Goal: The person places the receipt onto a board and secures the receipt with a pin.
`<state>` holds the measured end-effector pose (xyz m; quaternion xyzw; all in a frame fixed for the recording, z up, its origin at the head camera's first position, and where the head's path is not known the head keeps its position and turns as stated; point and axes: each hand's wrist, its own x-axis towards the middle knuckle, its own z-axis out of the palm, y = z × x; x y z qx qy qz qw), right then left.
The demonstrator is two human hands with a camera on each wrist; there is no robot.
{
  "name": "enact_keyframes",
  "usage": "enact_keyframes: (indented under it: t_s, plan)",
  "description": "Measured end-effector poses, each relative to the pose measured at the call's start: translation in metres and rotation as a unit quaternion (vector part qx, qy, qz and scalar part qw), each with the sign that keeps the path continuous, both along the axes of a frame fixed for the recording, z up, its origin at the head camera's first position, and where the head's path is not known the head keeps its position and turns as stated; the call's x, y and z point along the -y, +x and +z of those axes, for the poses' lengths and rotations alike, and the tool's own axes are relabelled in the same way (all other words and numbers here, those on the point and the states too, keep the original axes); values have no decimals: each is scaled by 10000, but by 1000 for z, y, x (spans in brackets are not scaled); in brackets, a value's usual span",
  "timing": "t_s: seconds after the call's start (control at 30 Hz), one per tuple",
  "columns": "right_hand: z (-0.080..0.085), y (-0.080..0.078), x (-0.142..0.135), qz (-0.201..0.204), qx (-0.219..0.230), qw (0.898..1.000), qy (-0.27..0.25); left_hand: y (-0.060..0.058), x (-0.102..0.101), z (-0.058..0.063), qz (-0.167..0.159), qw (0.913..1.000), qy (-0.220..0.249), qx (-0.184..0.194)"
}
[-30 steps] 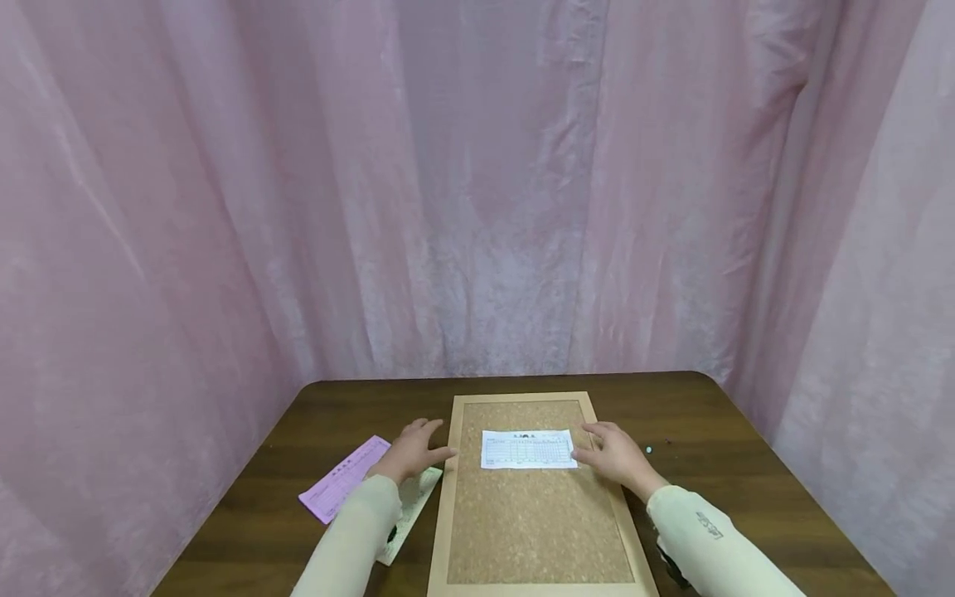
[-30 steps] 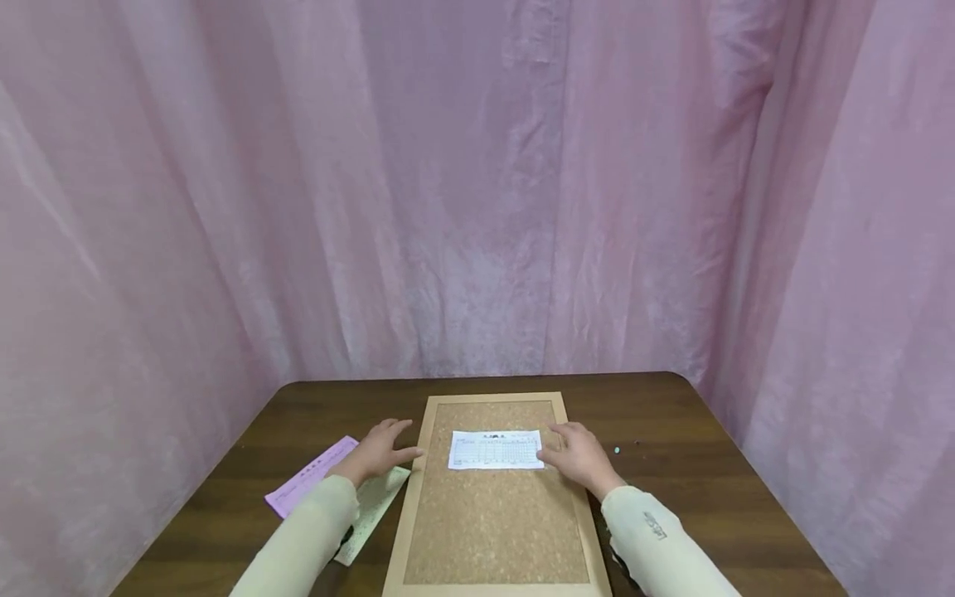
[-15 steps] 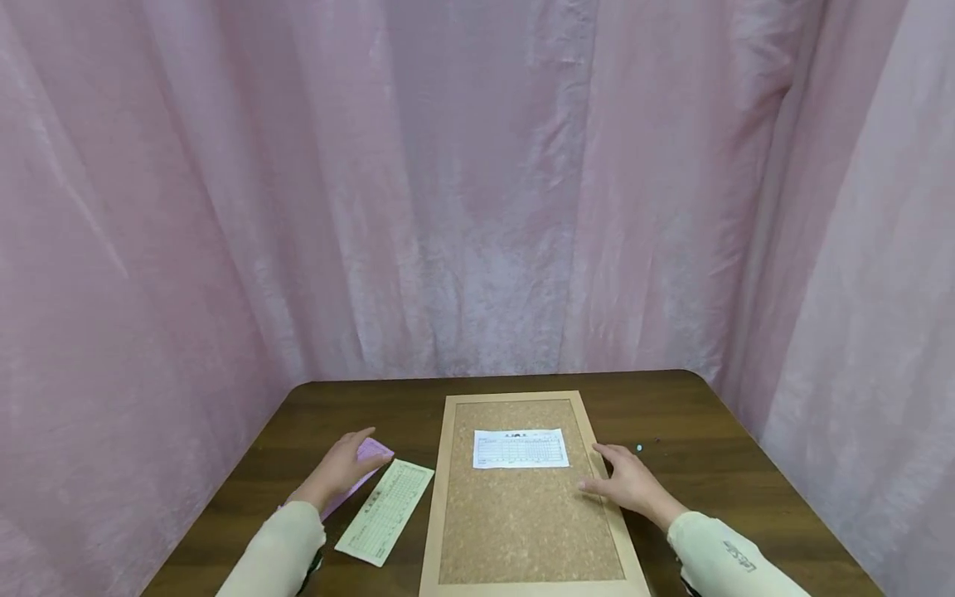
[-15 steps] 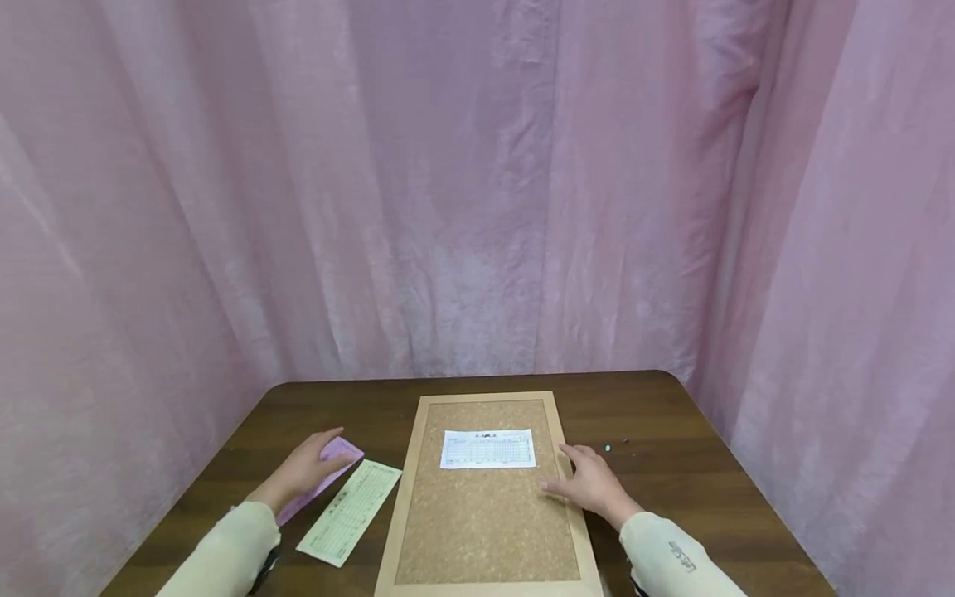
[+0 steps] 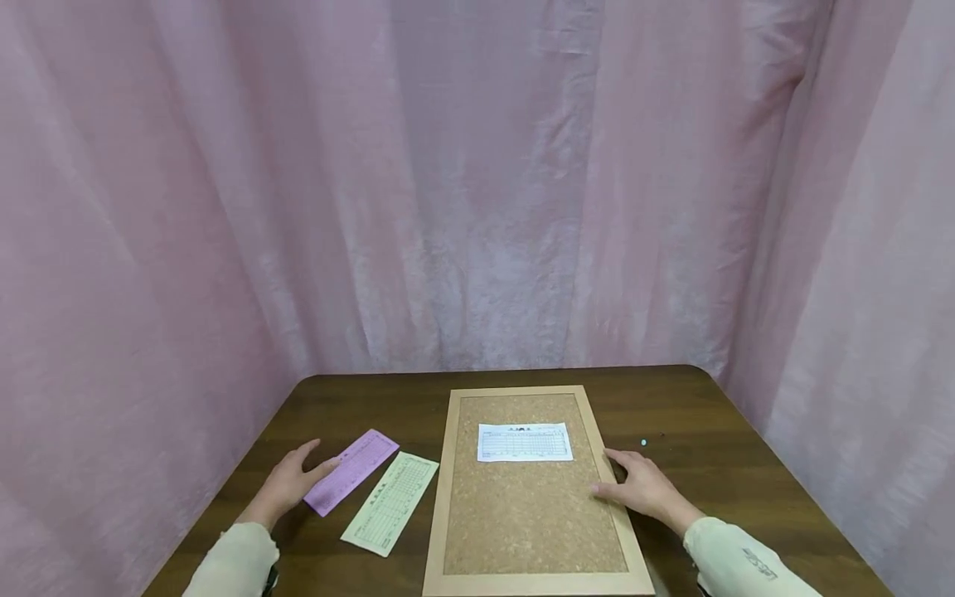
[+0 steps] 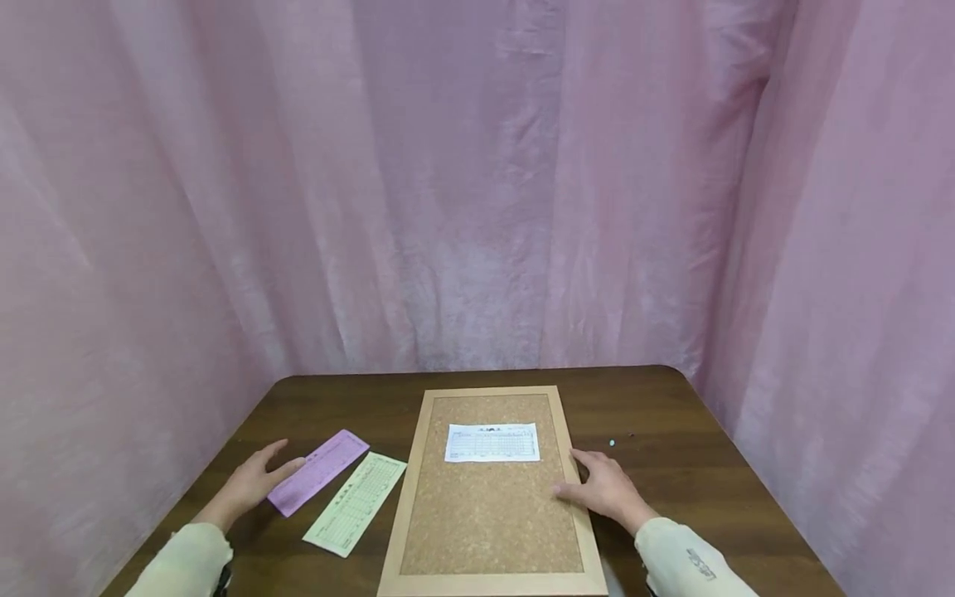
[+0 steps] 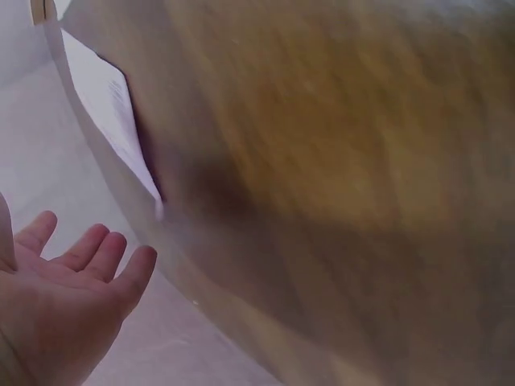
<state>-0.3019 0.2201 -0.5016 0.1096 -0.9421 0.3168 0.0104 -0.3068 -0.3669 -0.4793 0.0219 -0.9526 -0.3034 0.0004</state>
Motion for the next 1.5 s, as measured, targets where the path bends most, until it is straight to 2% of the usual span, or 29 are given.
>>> enact_keyframes:
  t_s: [0.27, 0.37, 0.53, 0.67, 0.8, 0.9, 1.03, 1.23, 1.5]
  plan:
    - [6, 8, -17, -13, 264, 9996, -48, -6, 9, -5, 231, 9990, 388, 63]
    - [8, 6, -17, 137, 318, 9993, -167, -2, 21, -7, 364, 9986, 370, 85]
    - [7, 2, -13, 394, 412, 9981, -243, 10, 40, -8, 500, 9976, 425, 215]
    - [5, 1, -12, 452, 509, 9974, -241, 16, 46, -12, 662, 9946, 703, 381]
    - [2, 3, -15, 395, 629, 9968, -282, 15, 45, -22, 950, 9904, 913, 413]
    - [-1, 4, -17, 398, 735, 9960, -302, 15, 43, -30, 1166, 9885, 888, 360]
    - [-4, 4, -17, 441, 794, 9953, -327, 19, 41, -37, 1270, 9891, 702, 247]
    - [-4, 6, -14, 454, 861, 9945, -378, 25, 38, -39, 1392, 9896, 328, 162]
    - [2, 6, -12, 406, 871, 9946, -403, 26, 29, -36, 1496, 9883, 296, -4]
